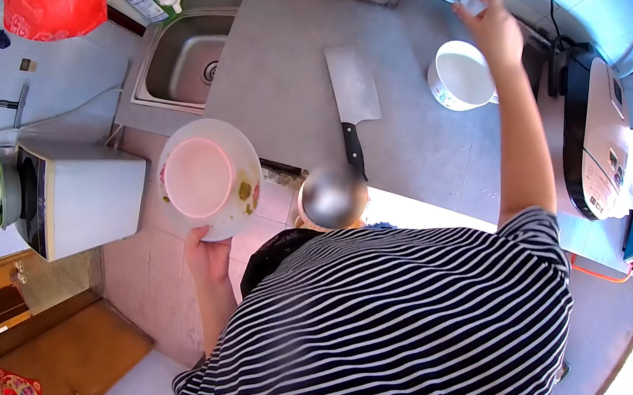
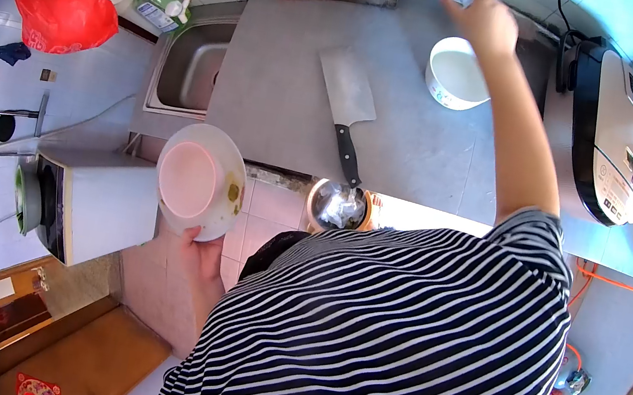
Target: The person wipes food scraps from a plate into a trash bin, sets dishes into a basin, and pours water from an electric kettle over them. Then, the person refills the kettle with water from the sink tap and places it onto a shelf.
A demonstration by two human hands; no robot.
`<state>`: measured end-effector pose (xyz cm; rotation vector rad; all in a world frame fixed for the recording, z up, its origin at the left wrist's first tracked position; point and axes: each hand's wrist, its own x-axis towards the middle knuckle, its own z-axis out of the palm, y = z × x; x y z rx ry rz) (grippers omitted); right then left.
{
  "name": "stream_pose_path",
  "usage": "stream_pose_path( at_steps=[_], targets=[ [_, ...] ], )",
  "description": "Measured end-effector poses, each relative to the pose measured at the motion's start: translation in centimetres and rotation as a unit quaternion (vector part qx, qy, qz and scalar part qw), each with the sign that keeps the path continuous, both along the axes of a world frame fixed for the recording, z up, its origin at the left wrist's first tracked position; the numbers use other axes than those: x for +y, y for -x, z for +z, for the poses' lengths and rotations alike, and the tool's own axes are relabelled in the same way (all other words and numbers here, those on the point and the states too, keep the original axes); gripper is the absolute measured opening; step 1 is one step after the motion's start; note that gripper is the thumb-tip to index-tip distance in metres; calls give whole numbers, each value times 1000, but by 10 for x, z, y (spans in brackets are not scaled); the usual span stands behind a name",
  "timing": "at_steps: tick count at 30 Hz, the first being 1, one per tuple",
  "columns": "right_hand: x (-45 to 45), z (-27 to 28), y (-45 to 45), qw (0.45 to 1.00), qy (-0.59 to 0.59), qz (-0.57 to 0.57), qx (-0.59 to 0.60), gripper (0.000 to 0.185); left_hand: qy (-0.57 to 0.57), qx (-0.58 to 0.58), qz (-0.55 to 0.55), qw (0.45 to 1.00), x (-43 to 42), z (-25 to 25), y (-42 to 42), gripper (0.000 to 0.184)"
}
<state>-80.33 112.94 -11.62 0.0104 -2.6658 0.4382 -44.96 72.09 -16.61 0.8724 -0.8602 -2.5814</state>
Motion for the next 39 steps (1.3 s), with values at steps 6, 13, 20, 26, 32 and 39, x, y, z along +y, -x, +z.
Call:
stream_pose_path(
  at_steps=[6,13,20,26,32,39],
  targets=[
    [-112,-75,-158,932,8,179,-315,60,-12,10,-3,1000,-2,10,7,63],
    [-146,-113,-173,916,-2,142,-375,50,-31,17,-13,999,-12,4,1,63],
    [-104,-65,-144,900,273,109,-323,33,-30,3,-11,999,-12,5,-15,65],
    [-72,21,-31,822,299,172,-454,18,-31,21,-27,999,-16,5,-23,65],
    [-98,71,54,817,348,171,-427,12,-30,33,-9,999,-7,-4,-31,65],
    [-137,54,206,862,113,60,-490,17,-44,5,51,998,6,-4,-38,63]
  ],
)
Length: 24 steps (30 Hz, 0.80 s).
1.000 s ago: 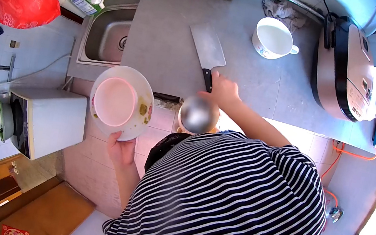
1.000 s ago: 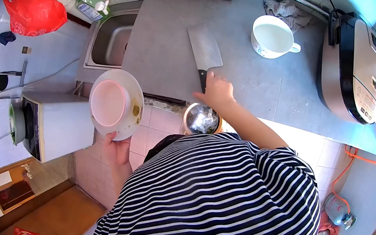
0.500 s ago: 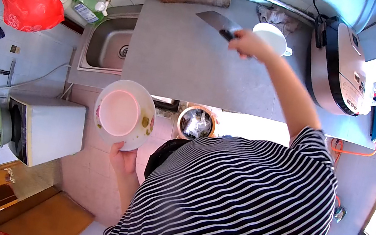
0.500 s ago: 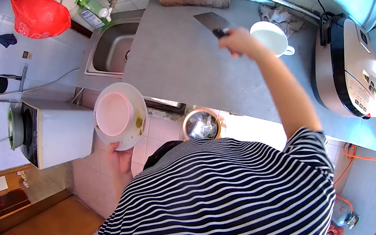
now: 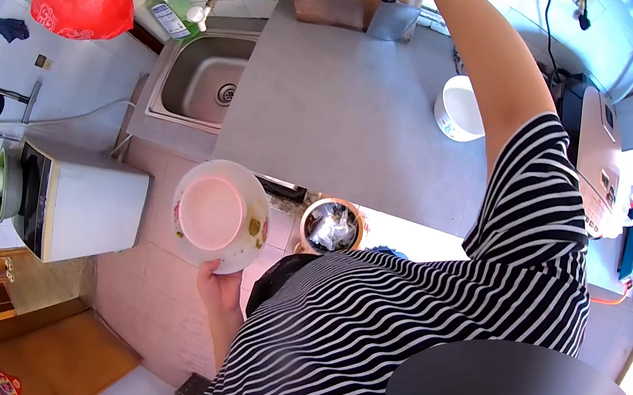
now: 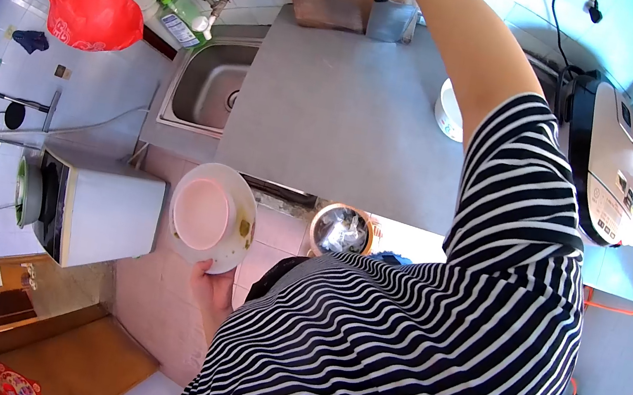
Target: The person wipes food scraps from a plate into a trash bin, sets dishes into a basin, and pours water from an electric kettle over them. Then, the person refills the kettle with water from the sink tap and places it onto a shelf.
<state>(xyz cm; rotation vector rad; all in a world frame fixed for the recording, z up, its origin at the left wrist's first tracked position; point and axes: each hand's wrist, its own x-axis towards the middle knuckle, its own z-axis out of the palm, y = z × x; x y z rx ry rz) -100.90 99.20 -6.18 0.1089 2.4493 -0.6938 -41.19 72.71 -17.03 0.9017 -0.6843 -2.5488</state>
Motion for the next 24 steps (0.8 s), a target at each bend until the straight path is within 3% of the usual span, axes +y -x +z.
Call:
stream_pose_path(
  at_steps=[3,4,6,7,11,24],
  targets=[
    [-8,45,-63,947,-72,-1,312,20,-7,-2,26,1000,4,0,-3,63],
    [-10,43,-71,948,-70,4,312,20,-15,-1,41,999,6,0,-3,63],
    [-12,35,-76,900,76,-115,413,24,-7,-5,45,999,13,3,-1,63],
    [-15,22,-70,839,73,-107,528,32,1,-10,42,999,15,5,0,64],
    [-25,1,-58,830,62,-158,531,49,12,-15,51,999,21,11,3,64],
    [-32,-3,-86,832,35,-155,531,62,16,-10,55,998,25,10,6,63]
  ],
)
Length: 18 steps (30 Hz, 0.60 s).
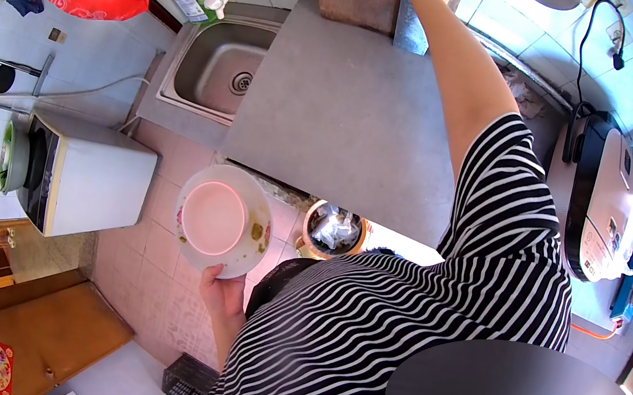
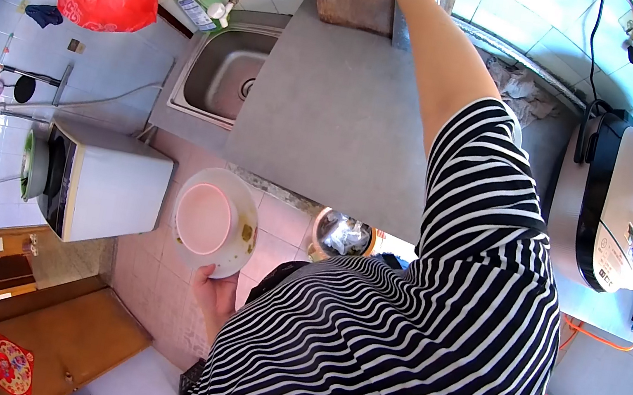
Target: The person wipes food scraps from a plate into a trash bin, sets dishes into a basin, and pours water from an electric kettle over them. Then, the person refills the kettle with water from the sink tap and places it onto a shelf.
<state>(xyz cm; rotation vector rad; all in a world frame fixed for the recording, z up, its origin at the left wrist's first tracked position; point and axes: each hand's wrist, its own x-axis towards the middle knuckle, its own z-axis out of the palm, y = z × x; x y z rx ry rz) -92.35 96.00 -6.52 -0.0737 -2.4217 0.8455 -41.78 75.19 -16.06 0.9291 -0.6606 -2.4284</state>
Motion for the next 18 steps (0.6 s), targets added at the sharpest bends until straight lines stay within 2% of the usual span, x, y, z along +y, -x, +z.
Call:
stream_pose_path(
  at_steps=[2,14,15,16,17,18],
  targets=[
    [1,-4,-1,999,-4,-4,34,64,-2,1,0,1000,2,-1,0,63],
    [-1,-6,-1,998,13,-17,60,69,6,-7,21,1000,-1,0,-1,61],
    [1,-8,5,1000,3,-11,25,79,-13,7,13,1000,-1,-1,-2,60],
    [4,-37,32,969,-67,-106,214,67,-28,22,9,999,0,-3,-3,60],
    [10,-28,31,976,-121,-119,136,62,-16,22,40,999,3,-4,-2,60],
    [18,-41,59,995,-36,-77,59,86,-27,32,28,999,6,-7,-1,59]
  ],
)
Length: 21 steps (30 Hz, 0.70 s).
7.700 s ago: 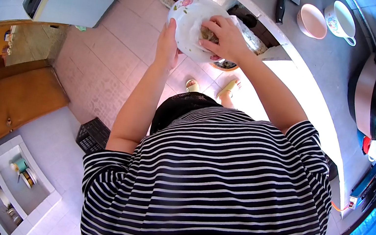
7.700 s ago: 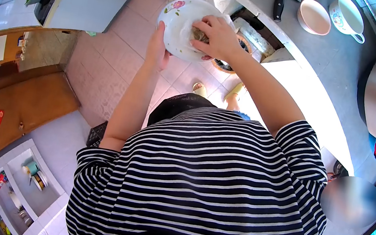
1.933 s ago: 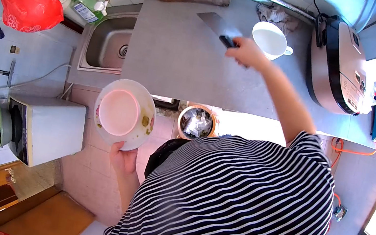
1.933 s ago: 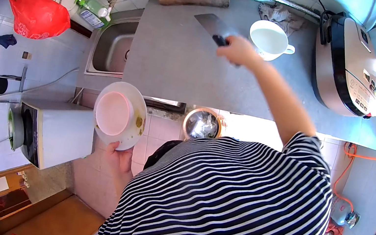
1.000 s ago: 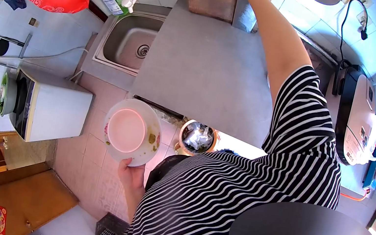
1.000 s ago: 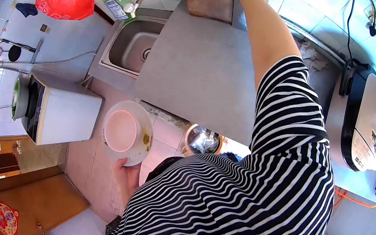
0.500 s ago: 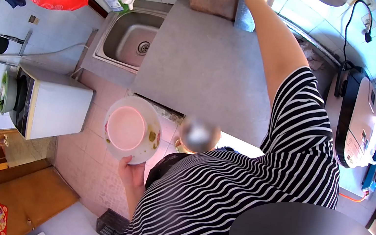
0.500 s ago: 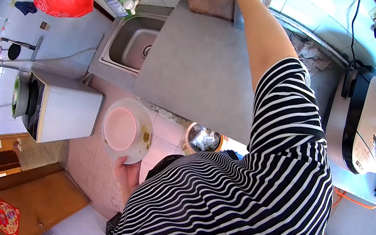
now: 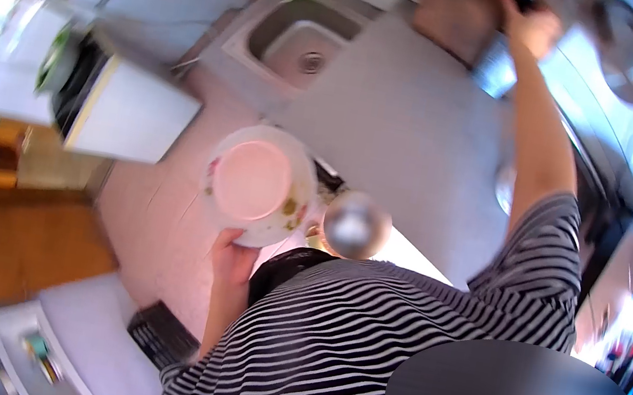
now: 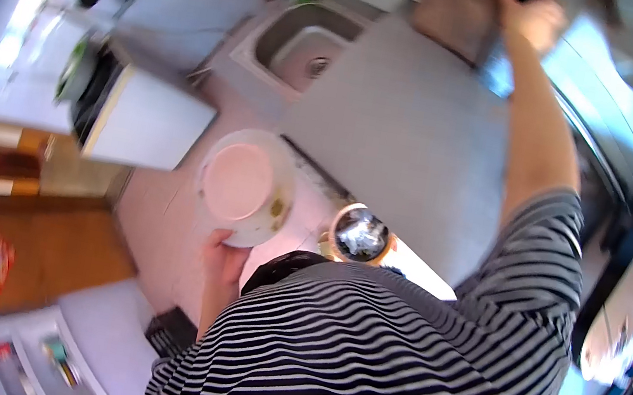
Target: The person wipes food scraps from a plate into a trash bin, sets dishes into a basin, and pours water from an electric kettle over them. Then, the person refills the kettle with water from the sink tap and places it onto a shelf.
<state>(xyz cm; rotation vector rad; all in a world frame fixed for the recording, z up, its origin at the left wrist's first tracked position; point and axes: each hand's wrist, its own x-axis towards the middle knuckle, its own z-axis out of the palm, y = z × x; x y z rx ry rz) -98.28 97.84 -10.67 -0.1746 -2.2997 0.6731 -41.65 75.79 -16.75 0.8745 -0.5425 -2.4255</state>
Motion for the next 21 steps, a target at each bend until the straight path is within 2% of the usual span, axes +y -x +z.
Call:
stream_pose_path(
  at_steps=[1,2,3,4,6,8,9,11,13,16,18,20,21],
  targets=[
    [7,2,3,998,-15,40,-42,97,-6,12,-6,1000,3,1,0,59],
    [4,-6,13,997,22,36,67,86,7,21,5,1000,8,4,3,58],
    [0,25,-20,964,154,209,57,73,12,21,-1,1000,15,14,9,58],
    [-5,4,1,964,176,173,103,60,29,22,39,999,20,19,13,58],
    [-24,-9,-9,931,219,288,56,55,12,40,13,999,28,28,17,57],
    [-36,-33,-36,847,270,450,-86,34,14,39,33,999,34,28,22,58],
    [-42,-43,-61,805,265,518,-116,23,5,39,27,999,38,28,25,59],
    [-52,-73,-101,712,264,603,-246,20,6,42,39,998,41,28,27,58],
    [-78,-58,-191,630,267,626,-374,25,3,56,45,997,25,33,4,57],
    [-124,-51,-288,452,325,651,-517,35,4,62,48,997,-7,32,-25,57],
    [-157,-40,-341,361,331,674,-553,42,21,56,58,997,-31,30,-44,59],
    [-193,-32,-382,256,359,644,-625,46,31,57,66,996,-60,36,-64,59],
    [-209,-18,-402,259,348,650,-624,48,28,46,74,996,-73,39,-78,58]
  ],
)
